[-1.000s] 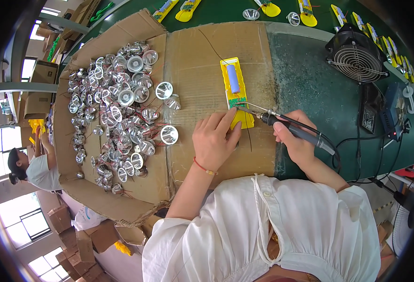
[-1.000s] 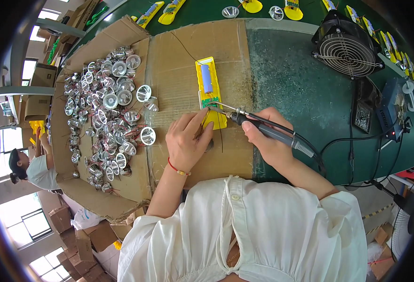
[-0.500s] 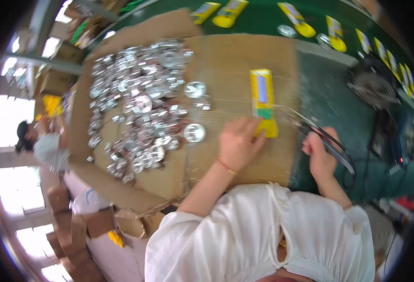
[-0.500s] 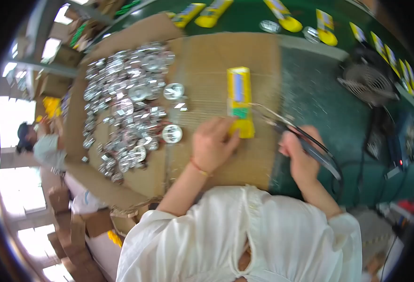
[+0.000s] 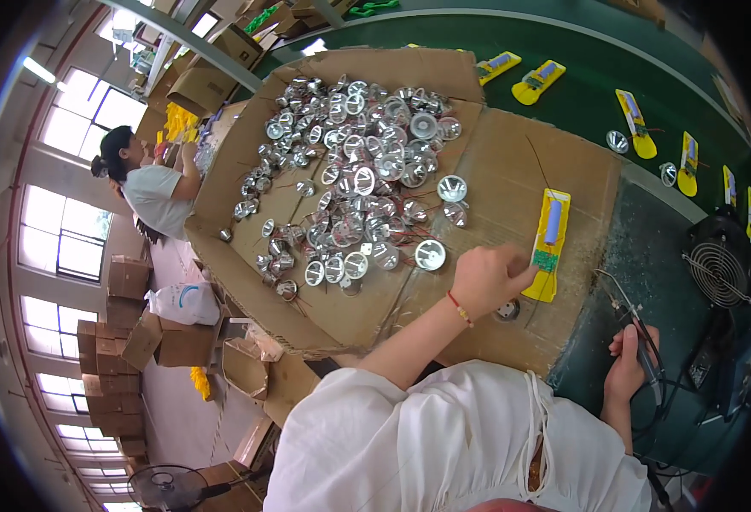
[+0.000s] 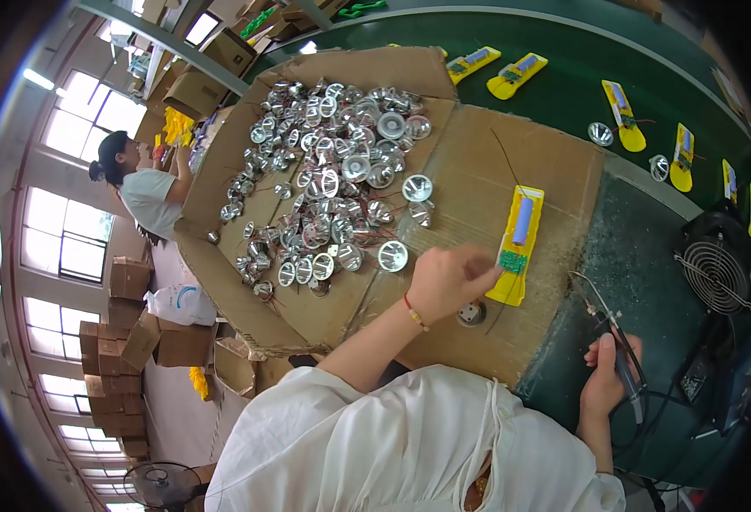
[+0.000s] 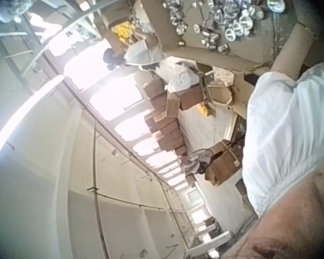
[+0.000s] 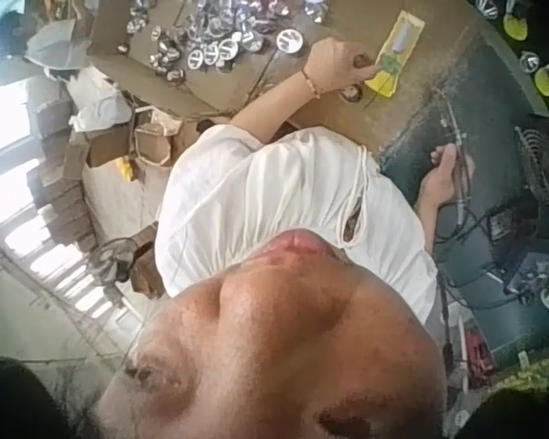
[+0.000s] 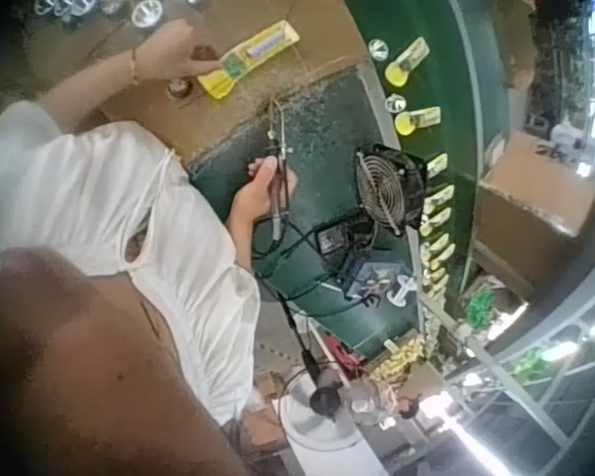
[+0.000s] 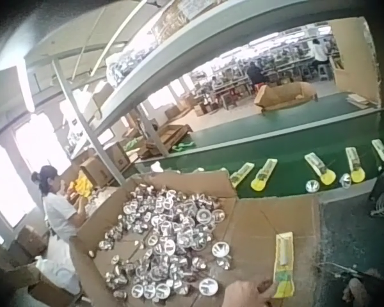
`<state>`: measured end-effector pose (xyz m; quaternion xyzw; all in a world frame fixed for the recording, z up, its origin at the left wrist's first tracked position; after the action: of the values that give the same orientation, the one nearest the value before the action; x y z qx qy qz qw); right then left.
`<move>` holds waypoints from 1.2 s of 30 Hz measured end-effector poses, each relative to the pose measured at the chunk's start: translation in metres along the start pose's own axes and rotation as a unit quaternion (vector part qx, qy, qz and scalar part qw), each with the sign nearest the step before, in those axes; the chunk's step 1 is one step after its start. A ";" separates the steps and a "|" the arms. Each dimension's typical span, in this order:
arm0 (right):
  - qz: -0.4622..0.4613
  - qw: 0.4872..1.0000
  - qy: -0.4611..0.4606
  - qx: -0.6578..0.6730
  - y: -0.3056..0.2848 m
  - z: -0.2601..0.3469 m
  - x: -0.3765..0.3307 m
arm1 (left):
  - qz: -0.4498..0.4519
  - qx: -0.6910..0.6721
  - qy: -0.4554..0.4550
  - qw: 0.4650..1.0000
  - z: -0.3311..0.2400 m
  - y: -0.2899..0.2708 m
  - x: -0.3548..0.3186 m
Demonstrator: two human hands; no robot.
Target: Soldering components and wires onto small circuit boards for electronic light fixtures.
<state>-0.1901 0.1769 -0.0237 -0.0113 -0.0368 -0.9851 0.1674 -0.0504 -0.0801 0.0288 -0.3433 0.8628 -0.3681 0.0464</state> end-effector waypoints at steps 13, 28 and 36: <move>-0.009 0.997 0.077 0.017 0.002 -0.008 0.004 | -0.086 0.236 0.065 0.966 -0.019 0.048 0.278; 0.013 0.997 0.078 0.007 0.010 -0.007 0.008 | 0.079 0.193 0.072 0.975 -0.025 0.011 0.081; -0.002 0.999 0.037 -0.002 0.007 -0.003 0.007 | -0.163 0.217 0.010 0.962 0.007 -0.083 0.033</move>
<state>-0.1943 0.1683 -0.0260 0.0248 -0.0291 -0.9852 0.1670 -0.0267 -0.1453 0.0848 -0.4574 0.6950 -0.5524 0.0505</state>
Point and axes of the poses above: each hand's wrist, its own x-axis towards the middle knuckle, its own y-axis out of the palm, z = x × y, the point moved 9 cm from there along x, towards the middle knuckle, and after that the axes turned 1 degree about -y, right-handed, at the moved point
